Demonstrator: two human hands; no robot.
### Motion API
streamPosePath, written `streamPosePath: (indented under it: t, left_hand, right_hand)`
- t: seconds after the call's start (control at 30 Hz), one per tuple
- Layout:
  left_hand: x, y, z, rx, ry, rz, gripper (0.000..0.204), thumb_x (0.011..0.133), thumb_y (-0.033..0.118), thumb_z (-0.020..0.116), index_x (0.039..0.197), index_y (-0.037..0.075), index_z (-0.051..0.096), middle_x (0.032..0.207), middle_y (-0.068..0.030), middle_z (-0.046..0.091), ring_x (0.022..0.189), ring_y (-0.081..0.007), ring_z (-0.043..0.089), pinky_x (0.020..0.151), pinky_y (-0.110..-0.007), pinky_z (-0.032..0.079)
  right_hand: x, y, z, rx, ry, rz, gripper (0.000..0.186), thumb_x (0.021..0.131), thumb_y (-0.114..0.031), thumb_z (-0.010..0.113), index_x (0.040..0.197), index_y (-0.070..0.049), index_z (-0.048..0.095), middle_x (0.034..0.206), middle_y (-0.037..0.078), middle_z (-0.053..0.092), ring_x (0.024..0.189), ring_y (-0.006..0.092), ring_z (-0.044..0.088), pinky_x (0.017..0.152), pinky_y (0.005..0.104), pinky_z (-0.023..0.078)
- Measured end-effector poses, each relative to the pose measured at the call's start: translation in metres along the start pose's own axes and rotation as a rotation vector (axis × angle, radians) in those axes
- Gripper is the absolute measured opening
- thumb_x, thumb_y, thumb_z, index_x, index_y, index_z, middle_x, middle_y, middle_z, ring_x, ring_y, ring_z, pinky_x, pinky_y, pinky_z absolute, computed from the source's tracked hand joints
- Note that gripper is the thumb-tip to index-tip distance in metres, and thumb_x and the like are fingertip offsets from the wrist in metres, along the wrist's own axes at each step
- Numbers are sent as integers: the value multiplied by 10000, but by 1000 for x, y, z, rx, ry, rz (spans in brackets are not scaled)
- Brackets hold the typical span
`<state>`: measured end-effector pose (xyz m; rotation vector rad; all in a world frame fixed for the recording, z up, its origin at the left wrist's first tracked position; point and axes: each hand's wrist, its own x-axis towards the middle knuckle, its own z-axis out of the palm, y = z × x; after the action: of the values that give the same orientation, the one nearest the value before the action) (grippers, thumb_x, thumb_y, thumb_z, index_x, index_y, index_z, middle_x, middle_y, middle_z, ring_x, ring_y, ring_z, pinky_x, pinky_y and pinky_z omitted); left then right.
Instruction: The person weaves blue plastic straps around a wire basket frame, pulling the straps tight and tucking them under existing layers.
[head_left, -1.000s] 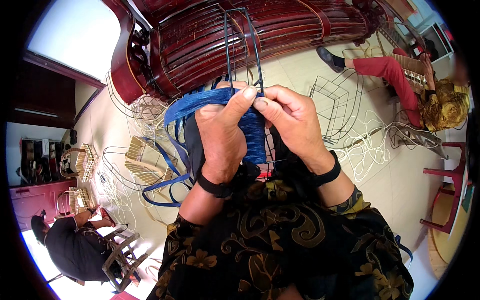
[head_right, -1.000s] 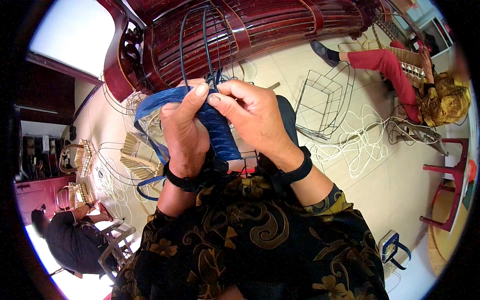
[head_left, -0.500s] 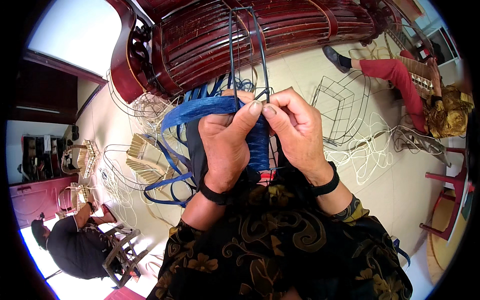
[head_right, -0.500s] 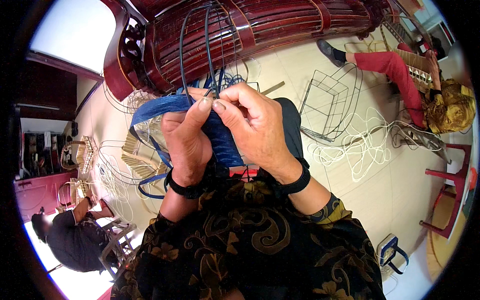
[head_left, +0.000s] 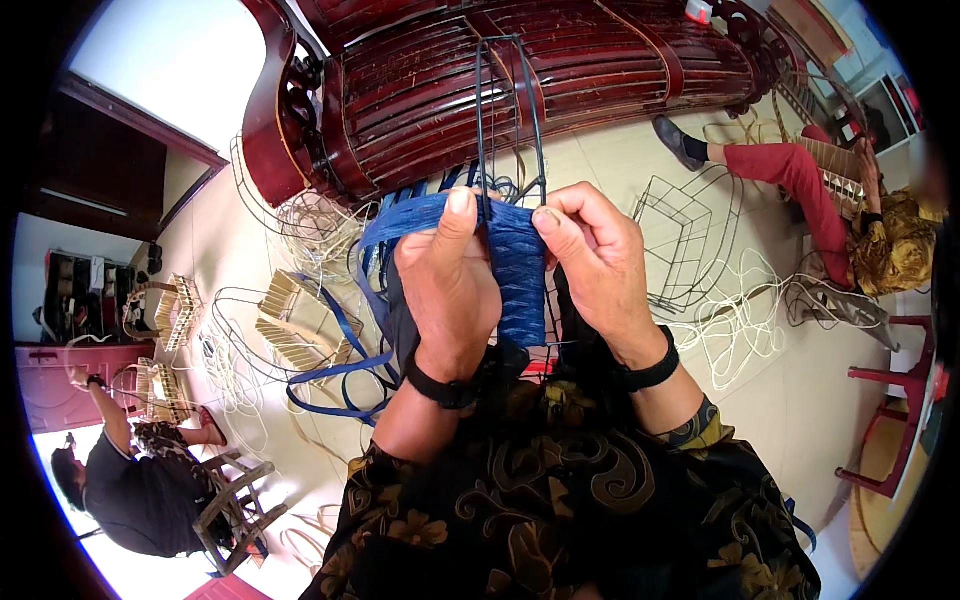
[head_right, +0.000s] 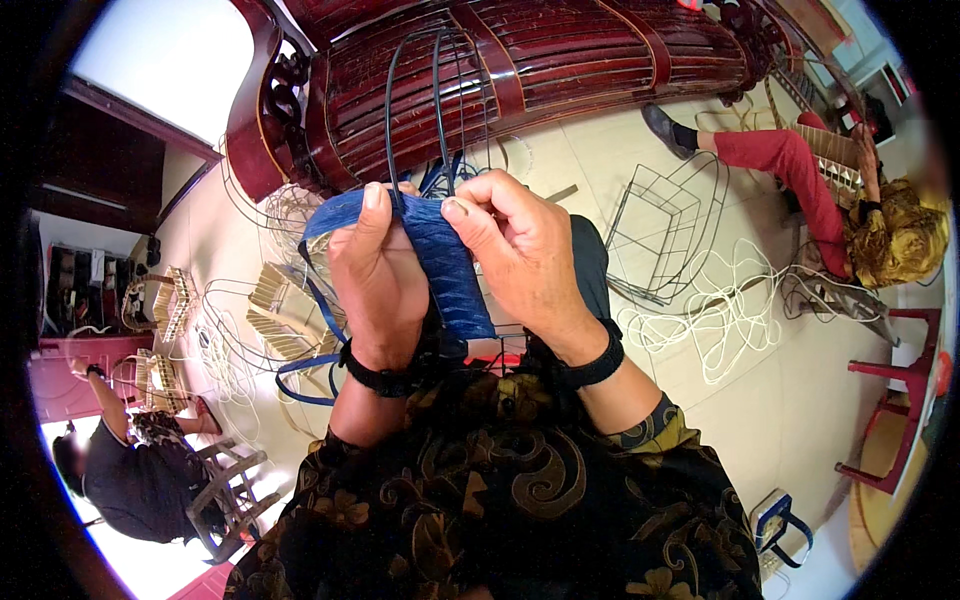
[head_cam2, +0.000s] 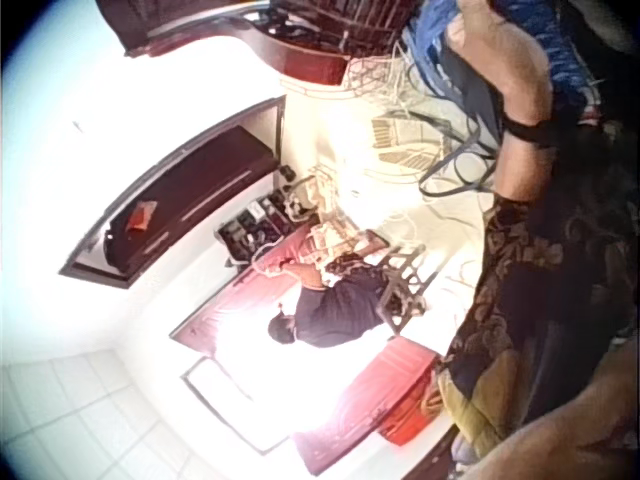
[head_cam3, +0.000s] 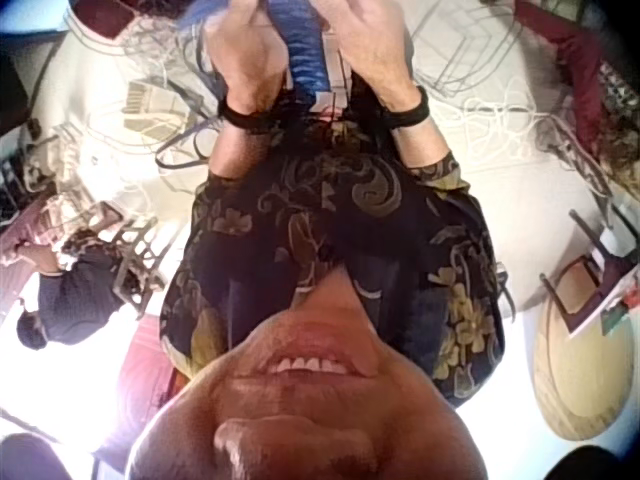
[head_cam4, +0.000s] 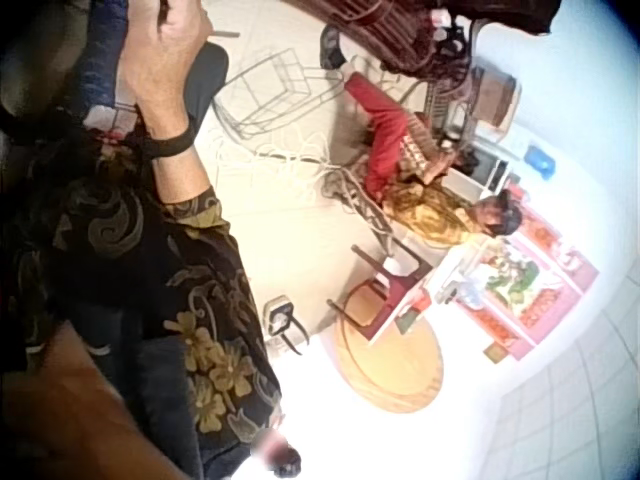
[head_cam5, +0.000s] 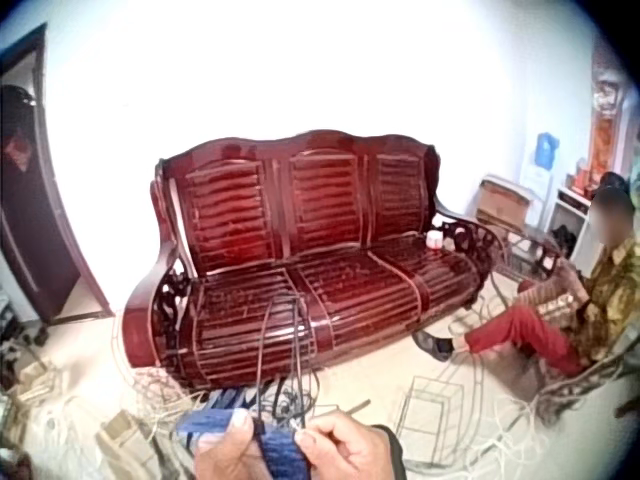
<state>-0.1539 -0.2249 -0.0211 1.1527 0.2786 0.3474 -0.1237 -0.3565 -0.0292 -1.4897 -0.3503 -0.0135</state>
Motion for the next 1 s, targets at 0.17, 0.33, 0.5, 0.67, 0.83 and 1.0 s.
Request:
streamPosePath:
  t: [0.17,0.33,0.5,0.67,0.83,1.0]
  left_hand:
    - [1,-8,0,-301,-72,39,345,1024,227,532,805,-13,648,796,-37,621,711,-85,539,669,-248,444]
    - [1,-12,-7,-328,-43,72,352,1006,232,569,752,2,649,789,-46,626,700,-97,543,666,-256,444]
    - [-6,-9,-11,75,134,237,279,984,167,593,794,-25,664,719,-20,599,629,-89,510,635,-228,421]
    - [-12,4,-16,393,85,633,134,939,57,623,911,-57,689,733,-38,608,658,-101,554,660,-245,456]
    - [-16,10,-24,421,-29,578,122,934,36,622,948,-68,685,763,-59,624,680,-113,573,646,-233,459]
    - [-17,11,-20,374,-13,543,169,949,79,606,972,-71,680,801,-80,643,681,-131,594,663,-239,470]
  right_hand:
    - [0,-1,5,7,21,-10,167,943,-147,660,889,1,605,681,-39,544,614,22,464,533,195,383]
    - [-1,-2,7,-19,-15,3,170,936,-146,666,868,-1,608,688,-40,538,633,25,451,545,200,378]
    - [-3,-1,5,-22,2,14,168,926,-141,673,855,-3,607,696,-52,525,650,24,440,556,201,371]
    - [-4,-1,8,24,19,15,168,924,-145,676,856,-6,611,698,-58,516,652,21,433,553,201,365]
    - [-3,-8,8,32,15,30,181,915,-133,676,796,-12,615,649,-57,487,620,22,407,524,213,338]
    - [-6,-13,6,-90,33,4,231,890,-108,674,722,-15,547,602,-39,441,590,23,380,508,225,321]
